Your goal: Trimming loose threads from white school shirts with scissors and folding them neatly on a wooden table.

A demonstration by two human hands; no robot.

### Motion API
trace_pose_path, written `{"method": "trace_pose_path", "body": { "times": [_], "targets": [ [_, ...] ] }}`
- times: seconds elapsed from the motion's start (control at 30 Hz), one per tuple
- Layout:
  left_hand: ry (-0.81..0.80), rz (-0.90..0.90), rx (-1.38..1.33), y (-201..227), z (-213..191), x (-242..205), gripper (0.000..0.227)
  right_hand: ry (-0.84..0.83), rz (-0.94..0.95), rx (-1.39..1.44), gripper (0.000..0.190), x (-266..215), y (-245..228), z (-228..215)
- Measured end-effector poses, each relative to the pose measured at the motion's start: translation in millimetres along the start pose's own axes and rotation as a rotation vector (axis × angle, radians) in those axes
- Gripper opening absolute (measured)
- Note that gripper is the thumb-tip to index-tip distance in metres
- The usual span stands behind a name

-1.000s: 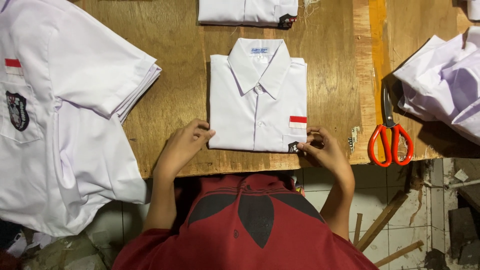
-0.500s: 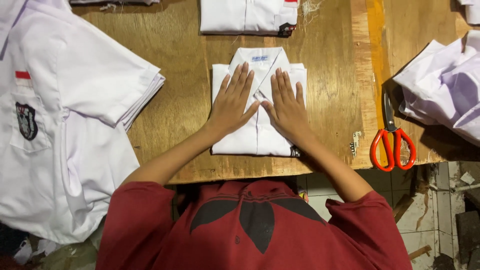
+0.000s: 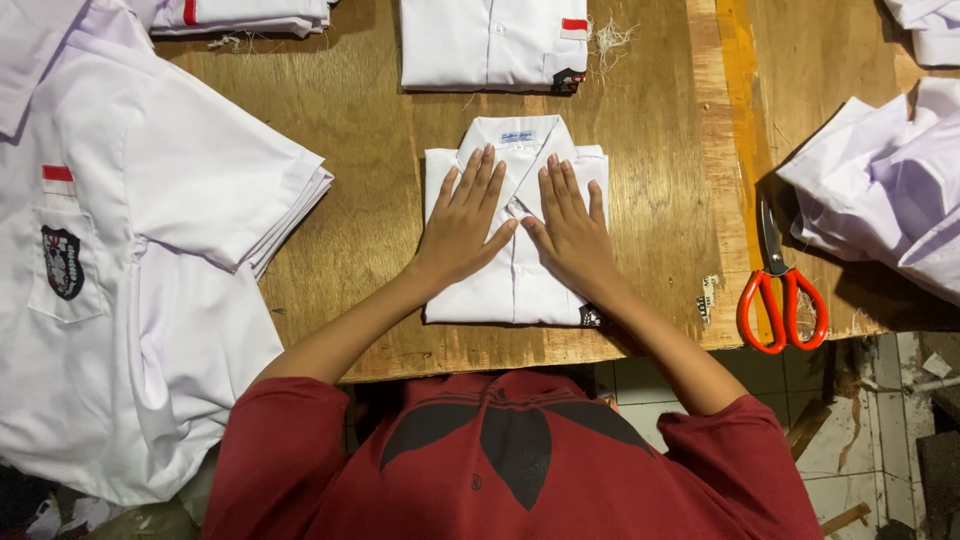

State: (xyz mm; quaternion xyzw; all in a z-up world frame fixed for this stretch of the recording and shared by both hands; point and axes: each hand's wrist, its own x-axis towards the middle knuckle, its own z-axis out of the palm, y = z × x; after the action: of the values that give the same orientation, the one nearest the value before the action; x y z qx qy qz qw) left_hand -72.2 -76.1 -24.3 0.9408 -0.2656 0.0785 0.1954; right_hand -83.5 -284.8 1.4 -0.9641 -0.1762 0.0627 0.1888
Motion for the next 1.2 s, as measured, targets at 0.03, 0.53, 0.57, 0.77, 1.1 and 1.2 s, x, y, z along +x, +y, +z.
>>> {"method": "trace_pose_path", "body": {
  "times": [0.03,0.53,0.57,0.77,1.1,1.2],
  "targets": [
    [-0.031,0.013,-0.042,-2,-1,0,0.070,-0.028,0.001,0.078,0.074,-1,-1,-6],
    [-0.152,-0.766,-0.783,-32,-92,-30,0.047,0.147,0.378,0.606,0.032,-19,75,-47],
    [-0.156,-0.772,-0.786,-37,-88,-29,0.047,0.141,0.382,0.607,0.032,-17,74,-48],
    [-0.190,-0.717,-0.828,-49,-71,-27,0.057,0.116,0.362,0.632,0.042,-5,69,-49],
    [-0.112,-0.730,-0.845,-44,-85,-27,0.044,-0.053,-0.213,-0.211,0.067,-9,42,-30],
    [-0.068,-0.744,-0.906,-44,-85,-28,0.044,-0.077,0.046,-0.160,0.067,-11,63,-46]
  ]
}}
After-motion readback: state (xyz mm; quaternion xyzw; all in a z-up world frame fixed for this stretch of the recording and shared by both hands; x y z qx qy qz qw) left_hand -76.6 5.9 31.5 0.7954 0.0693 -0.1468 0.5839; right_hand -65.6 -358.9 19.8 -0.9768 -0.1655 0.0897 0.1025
